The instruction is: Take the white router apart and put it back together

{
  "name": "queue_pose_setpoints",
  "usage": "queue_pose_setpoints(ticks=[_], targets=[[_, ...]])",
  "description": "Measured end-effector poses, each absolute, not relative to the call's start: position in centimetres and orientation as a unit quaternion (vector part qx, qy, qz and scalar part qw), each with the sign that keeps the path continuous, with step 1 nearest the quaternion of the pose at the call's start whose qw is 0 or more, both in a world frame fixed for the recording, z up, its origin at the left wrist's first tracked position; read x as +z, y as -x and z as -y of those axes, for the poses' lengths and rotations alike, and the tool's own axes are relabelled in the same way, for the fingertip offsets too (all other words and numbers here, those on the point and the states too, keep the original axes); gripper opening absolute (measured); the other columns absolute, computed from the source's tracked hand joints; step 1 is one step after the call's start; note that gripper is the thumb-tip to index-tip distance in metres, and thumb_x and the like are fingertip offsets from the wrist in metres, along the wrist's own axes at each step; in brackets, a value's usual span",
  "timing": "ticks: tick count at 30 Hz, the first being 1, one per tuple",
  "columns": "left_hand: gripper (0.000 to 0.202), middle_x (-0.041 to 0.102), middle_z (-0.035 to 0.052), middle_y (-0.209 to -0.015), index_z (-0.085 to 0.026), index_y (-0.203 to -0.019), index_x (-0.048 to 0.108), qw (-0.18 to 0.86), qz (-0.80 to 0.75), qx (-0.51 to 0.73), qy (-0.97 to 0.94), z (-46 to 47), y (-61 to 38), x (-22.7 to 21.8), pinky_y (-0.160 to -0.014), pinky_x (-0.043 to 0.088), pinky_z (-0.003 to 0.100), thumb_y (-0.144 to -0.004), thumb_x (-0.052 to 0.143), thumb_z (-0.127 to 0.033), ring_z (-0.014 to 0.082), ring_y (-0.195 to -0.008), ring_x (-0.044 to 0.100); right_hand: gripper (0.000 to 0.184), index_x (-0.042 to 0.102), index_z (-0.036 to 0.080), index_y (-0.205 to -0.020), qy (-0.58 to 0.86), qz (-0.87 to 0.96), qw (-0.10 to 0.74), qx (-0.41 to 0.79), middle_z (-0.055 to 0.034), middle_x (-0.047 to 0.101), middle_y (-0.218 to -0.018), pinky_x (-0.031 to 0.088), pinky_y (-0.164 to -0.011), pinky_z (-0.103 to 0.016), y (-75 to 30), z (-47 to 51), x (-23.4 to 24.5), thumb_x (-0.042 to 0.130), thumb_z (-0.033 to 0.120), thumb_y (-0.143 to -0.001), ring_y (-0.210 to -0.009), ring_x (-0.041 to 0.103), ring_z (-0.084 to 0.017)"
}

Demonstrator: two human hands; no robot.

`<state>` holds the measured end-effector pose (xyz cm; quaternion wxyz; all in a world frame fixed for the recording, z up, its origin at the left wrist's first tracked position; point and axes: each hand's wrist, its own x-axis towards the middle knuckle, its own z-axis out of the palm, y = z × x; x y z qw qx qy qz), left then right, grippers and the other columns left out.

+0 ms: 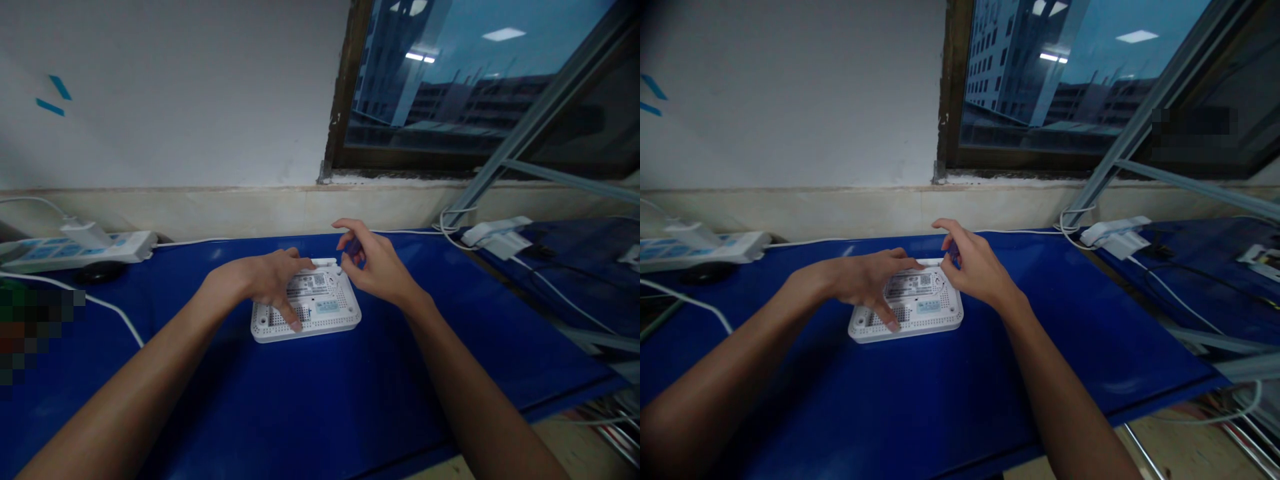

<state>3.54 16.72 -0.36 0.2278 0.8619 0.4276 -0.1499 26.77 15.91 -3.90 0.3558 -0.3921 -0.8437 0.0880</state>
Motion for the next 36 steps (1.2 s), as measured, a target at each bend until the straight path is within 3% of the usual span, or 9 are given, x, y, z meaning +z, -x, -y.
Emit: queue_pose_setpoints(ticks=[7,12,16,19,26,36], targets=[[0.12,0.041,0.0111,-0.152,-0.03,-0.156,0.03,0.232,-0.416,-0.133,-0.869,-16.95,-3.21,-0.77,-0.11,0.039,0.047,-0.055,0.08,-0.071,0.037,-0.135,0.044,0.061,0.047,0.026,-0.134,0.399,0.827,0.384,0.095,-0.0008,0.064,-0.095,0.047,-0.062,-0.026,-26.98,-15.98,-3.78,0.056,0.007,-0.077,-0.07,0.06,-0.014],[0.124,0.033,0.0137,-0.157,-0.028,-0.157,0.028,0.229,-0.418,-0.146,-0.867,-17.04,-3.2,-0.83,-0.112,0.038,0.049,-0.054,0.081,-0.071,0.0396,-0.139,0.039,0.062,0.044,0.025,-0.139,0.407,0.852,0.312,0.109,0.0003,0.066,-0.087,0.046,-0.063,-0.027,-26.93,-16.03,-4.03,0.058,0.011,-0.08,-0.068,0.061,-0.014],[0.123,0.035,0.0126,-0.157,-0.031,-0.157,0.027,0.23,-0.417,-0.14,-0.868,-17.12,-3.16,-0.95,-0.111,0.038,0.05,-0.054,0.081,-0.071,0.0398,-0.139,0.039,0.063,0.042,0.027,-0.142,0.412,0.857,0.286,0.121,0.0007,0.066,-0.086,0.047,-0.063,-0.027,-27.1,-16.12,-4.19,0.059,0.012,-0.082,-0.067,0.062,-0.015],[0.123,0.034,0.0109,-0.157,-0.034,-0.156,0.027,0.229,-0.421,-0.143,-0.866,-17.15,-3.14,-1.01,-0.111,0.039,0.05,-0.053,0.081,-0.071,0.0398,-0.139,0.039,0.062,0.042,0.027,-0.141,0.405,0.855,0.294,0.139,0.0001,0.066,-0.088,0.048,-0.061,-0.027,-27.24,-16.18,-4.17,0.058,0.012,-0.084,-0.067,0.062,-0.015],[0.124,0.041,0.0145,-0.15,-0.026,-0.156,0.03,0.227,-0.411,-0.134,-0.873,-17.13,-3.25,-0.97,-0.109,0.042,0.048,-0.053,0.082,-0.07,0.0376,-0.133,0.045,0.06,0.042,0.027,-0.141,0.402,0.834,0.357,0.125,-0.0012,0.065,-0.09,0.051,-0.061,-0.028,-27.39,-15.95,-3.7,0.061,0.015,-0.085,-0.069,0.064,-0.016],[0.123,0.04,0.0152,-0.15,-0.024,-0.156,0.031,0.226,-0.412,-0.135,-0.872,-17.0,-3.24,-0.79,-0.109,0.041,0.049,-0.054,0.082,-0.069,0.0382,-0.133,0.045,0.06,0.042,0.027,-0.141,0.4,0.829,0.375,0.113,-0.0006,0.064,-0.089,0.05,-0.06,-0.027,-27.47,-15.89,-3.61,0.061,0.015,-0.086,-0.068,0.062,-0.015]])
